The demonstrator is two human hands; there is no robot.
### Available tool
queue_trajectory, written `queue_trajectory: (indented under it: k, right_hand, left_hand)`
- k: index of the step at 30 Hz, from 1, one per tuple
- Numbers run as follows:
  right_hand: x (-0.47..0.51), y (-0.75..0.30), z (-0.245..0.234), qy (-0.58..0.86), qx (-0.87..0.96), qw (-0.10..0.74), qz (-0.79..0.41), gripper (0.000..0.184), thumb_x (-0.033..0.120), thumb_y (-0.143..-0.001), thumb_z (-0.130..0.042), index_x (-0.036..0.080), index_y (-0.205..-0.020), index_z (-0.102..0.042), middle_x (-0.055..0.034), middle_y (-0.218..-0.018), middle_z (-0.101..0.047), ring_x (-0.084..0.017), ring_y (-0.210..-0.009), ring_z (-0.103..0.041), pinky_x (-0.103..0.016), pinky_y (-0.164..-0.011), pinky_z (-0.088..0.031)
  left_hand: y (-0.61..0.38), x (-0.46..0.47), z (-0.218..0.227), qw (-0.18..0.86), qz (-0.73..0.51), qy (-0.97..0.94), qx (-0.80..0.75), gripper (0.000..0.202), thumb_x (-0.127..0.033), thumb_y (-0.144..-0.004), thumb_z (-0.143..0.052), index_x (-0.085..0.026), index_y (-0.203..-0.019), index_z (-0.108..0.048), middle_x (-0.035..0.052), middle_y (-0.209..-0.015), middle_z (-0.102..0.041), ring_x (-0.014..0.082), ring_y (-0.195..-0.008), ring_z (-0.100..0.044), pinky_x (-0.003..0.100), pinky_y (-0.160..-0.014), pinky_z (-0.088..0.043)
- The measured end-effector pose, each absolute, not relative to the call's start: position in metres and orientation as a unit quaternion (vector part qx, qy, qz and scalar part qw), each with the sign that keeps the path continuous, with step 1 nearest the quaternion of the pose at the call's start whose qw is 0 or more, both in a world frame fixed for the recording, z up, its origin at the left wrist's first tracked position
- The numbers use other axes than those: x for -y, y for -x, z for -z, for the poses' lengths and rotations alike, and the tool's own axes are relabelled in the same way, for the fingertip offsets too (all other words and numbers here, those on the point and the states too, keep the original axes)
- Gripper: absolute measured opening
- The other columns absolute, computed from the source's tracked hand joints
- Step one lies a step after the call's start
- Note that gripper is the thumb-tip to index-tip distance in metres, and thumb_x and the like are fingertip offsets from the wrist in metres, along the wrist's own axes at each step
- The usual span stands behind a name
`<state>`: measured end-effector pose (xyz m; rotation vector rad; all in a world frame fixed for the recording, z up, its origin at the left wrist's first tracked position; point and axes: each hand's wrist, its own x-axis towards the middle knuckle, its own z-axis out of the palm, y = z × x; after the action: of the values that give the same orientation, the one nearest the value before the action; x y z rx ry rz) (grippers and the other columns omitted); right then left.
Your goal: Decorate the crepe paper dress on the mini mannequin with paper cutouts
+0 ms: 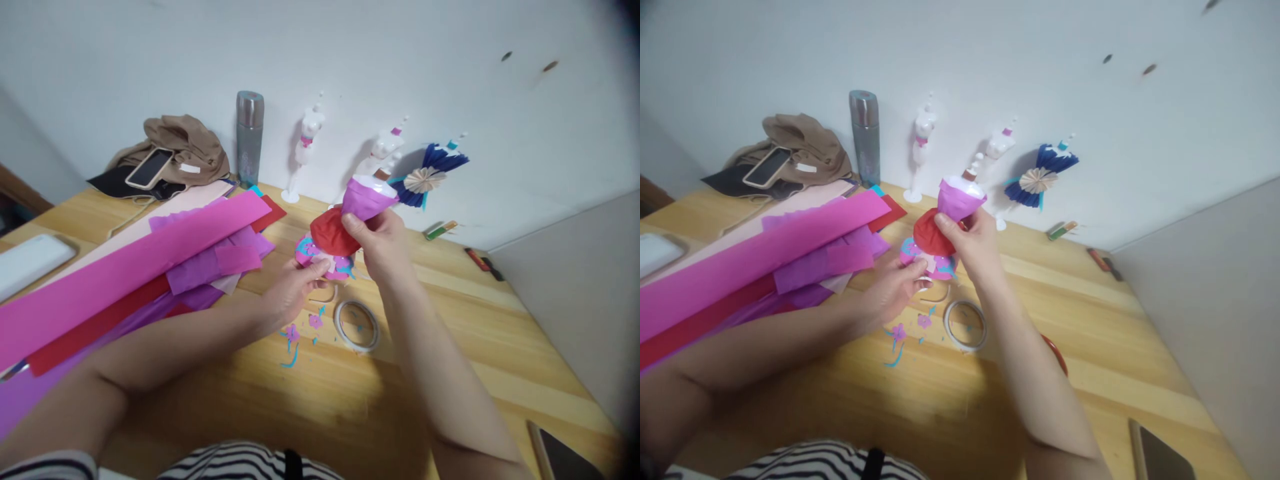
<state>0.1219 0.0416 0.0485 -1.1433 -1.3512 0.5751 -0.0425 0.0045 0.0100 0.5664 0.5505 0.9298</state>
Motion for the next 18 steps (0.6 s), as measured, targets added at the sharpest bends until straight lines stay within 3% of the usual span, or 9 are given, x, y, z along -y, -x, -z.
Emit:
queue_trajectory:
  k: [5,8,11,15,18]
  right_hand:
    - [-0.039,-0.119,-0.053,0.494,0.607,0.578,-0.232,0.052,0.076,-0.071,-0.084,0.027,-0.086,-0.072,-0.0030,-0.080,-0.075,-0.023,-0.069,-0.067,-0.042,-0.067,-0.058]
    - [-0.037,-0.118,-0.055,0.493,0.624,0.561,-0.230,0.054,0.078,-0.074,-0.080,0.026,-0.086,-0.073,-0.0030,-0.079,-0.075,-0.023,-0.070,-0.067,-0.042,-0.067,-0.059]
    - [-0.033,-0.119,-0.057,0.475,0.643,0.556,-0.229,0.055,0.081,-0.079,-0.074,0.027,-0.091,-0.074,-0.0044,-0.088,-0.078,-0.026,-0.083,-0.072,-0.044,-0.076,-0.061]
    - [-0.014,-0.126,-0.053,0.472,0.599,0.617,-0.197,0.050,0.075,-0.084,-0.073,0.028,-0.100,-0.075,-0.0064,-0.107,-0.079,-0.029,-0.105,-0.072,-0.047,-0.091,-0.060]
    - [0.010,-0.130,-0.043,0.542,0.497,0.648,-0.197,0.038,0.062,-0.083,-0.079,0.026,-0.095,-0.075,-0.0053,-0.091,-0.076,-0.023,-0.081,-0.069,-0.039,-0.070,-0.056]
  left_hand:
    - [0.035,-0.010,-0.009,0.841,-0.409,-0.250,-0.252,0.037,-0.036,-0.071,-0.095,-0.019,-0.097,-0.075,0.0049,-0.100,-0.076,0.0173,-0.089,-0.069,0.032,-0.083,-0.050]
    - [0.028,-0.011,-0.009,0.838,-0.428,-0.223,-0.254,0.029,-0.028,-0.074,-0.092,-0.019,-0.097,-0.076,0.0052,-0.103,-0.078,0.0174,-0.092,-0.070,0.032,-0.088,-0.051]
    - [0.025,-0.010,-0.012,0.841,-0.437,-0.197,-0.251,0.019,-0.021,-0.079,-0.087,-0.019,-0.094,-0.077,0.0040,-0.100,-0.078,0.0157,-0.091,-0.071,0.030,-0.088,-0.054]
    - [0.027,-0.011,-0.017,0.852,-0.422,-0.187,-0.246,0.019,-0.019,-0.081,-0.086,-0.020,-0.096,-0.076,0.0014,-0.095,-0.078,0.0136,-0.086,-0.072,0.028,-0.083,-0.056]
    - [0.029,-0.013,-0.021,0.853,-0.419,-0.175,-0.255,0.017,-0.016,-0.082,-0.085,-0.019,-0.095,-0.075,0.0003,-0.092,-0.077,0.0116,-0.081,-0.071,0.026,-0.079,-0.056]
